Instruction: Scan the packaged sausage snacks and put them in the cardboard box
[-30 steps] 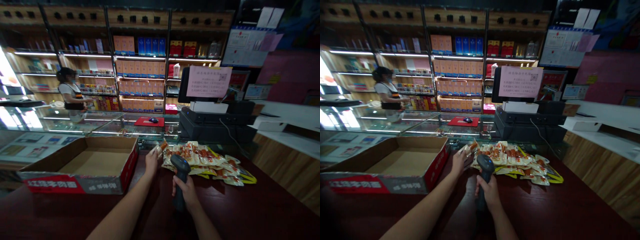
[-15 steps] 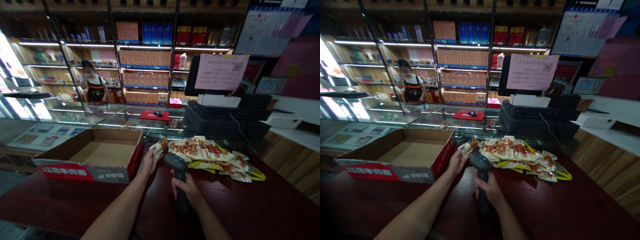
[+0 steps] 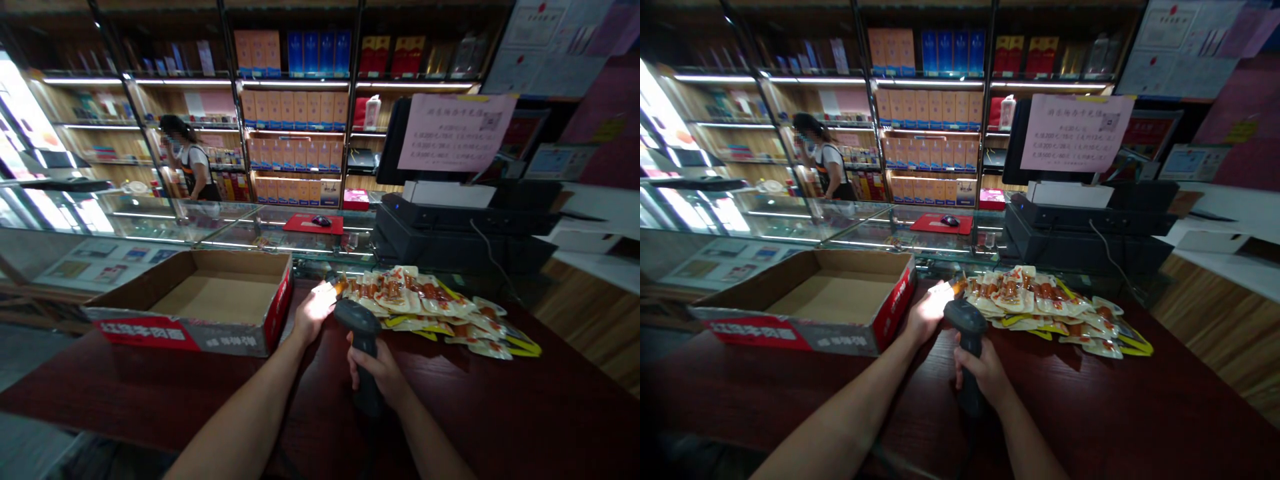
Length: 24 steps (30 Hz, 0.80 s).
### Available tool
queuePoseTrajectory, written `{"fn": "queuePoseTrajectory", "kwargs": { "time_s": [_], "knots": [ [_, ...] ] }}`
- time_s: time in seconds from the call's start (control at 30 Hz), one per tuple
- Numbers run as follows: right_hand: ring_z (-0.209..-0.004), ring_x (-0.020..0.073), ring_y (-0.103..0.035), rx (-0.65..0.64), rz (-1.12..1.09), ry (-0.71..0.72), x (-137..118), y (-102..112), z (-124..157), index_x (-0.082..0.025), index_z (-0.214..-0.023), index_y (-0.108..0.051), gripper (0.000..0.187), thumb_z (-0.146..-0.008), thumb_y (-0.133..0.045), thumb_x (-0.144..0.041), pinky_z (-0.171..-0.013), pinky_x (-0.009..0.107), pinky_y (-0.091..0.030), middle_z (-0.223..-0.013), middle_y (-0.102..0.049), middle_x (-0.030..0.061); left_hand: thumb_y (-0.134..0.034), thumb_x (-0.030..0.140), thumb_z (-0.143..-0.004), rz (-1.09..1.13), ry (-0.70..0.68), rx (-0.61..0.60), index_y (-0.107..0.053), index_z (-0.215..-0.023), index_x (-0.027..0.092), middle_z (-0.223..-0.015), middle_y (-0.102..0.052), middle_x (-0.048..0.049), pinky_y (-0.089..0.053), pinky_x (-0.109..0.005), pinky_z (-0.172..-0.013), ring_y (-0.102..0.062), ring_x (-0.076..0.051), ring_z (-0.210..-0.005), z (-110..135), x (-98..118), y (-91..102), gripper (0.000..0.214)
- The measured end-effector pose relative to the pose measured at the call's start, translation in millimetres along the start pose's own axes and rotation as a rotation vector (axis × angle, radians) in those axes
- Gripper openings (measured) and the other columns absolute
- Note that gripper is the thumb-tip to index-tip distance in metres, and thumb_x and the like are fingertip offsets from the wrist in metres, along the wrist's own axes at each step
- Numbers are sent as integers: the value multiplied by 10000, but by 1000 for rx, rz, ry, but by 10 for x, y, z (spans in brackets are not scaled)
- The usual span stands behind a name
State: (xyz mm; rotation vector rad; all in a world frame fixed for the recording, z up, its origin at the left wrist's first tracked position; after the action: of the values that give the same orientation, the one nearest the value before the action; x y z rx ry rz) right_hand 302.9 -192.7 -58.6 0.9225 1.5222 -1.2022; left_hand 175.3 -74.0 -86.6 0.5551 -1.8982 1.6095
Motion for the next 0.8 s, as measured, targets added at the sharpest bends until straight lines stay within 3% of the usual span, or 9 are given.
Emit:
{"fn": "queuePoseTrajectory", "kwargs": {
  "time_s": [0.2, 0.37, 0.5, 0.67, 0.8],
  "knots": [
    [-355, 98, -495, 8, 8, 2, -3, 3, 10, -162, -879, -489, 331, -693, -664, -372, -368, 214, -402, -526, -531, -55, -477, 226, -810, -54, -38, 12, -582, -1099, 215, -1138, -624, -87, -458, -391, -881, -588, -218, -1026, 21, 7, -3, 308],
    [-359, 95, -495, 0, -1, 5, 23, 8, -3, -152, -928, -500, 363, -695, -665, -376, -368, 212, -404, -533, -528, -56, -421, 297, -849, 20, -7, 69, -571, -1085, 112, -1075, -637, -149, -435, -424, -909, -596, -238, -1006, -56, -55, 70, 336],
    [-367, 96, -491, 3, -11, -2, 27, -15, 8, -147, -943, -518, 393, -678, -680, -389, -370, 219, -405, -538, -525, -51, -398, 279, -866, 119, -53, 137, -556, -1080, 115, -1049, -642, -143, -427, -401, -931, -606, -215, -985, -84, 42, -2, 312],
    [-382, 105, -502, 12, 36, 4, -46, -41, 35, -139, -939, -537, 399, -684, -676, -414, -390, 238, -425, -548, -530, -37, -379, 259, -878, 214, -345, 345, -545, -1020, 187, -1074, -619, -84, -463, -400, -890, -589, -182, -1001, 7, 608, -224, 230],
    [-367, 102, -495, -27, 64, 29, -161, -102, 14, -140, -925, -540, 395, -685, -668, -426, -384, 237, -421, -532, -529, -40, -433, 210, -840, 57, -423, 410, -557, -912, 179, -983, -621, -59, -506, -390, -790, -614, -171, -876, 156, 1227, -305, 146]
  ]
}}
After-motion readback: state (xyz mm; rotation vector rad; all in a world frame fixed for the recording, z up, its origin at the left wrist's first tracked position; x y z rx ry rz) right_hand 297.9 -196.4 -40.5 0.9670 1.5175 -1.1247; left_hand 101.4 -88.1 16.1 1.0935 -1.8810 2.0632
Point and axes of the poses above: each hand's wrist, its own z-axis away from the middle knuckle, its own y-axis out of the back of the hand, x = y × z, the point moved 4 cm from there along -z, towards the middle knuckle
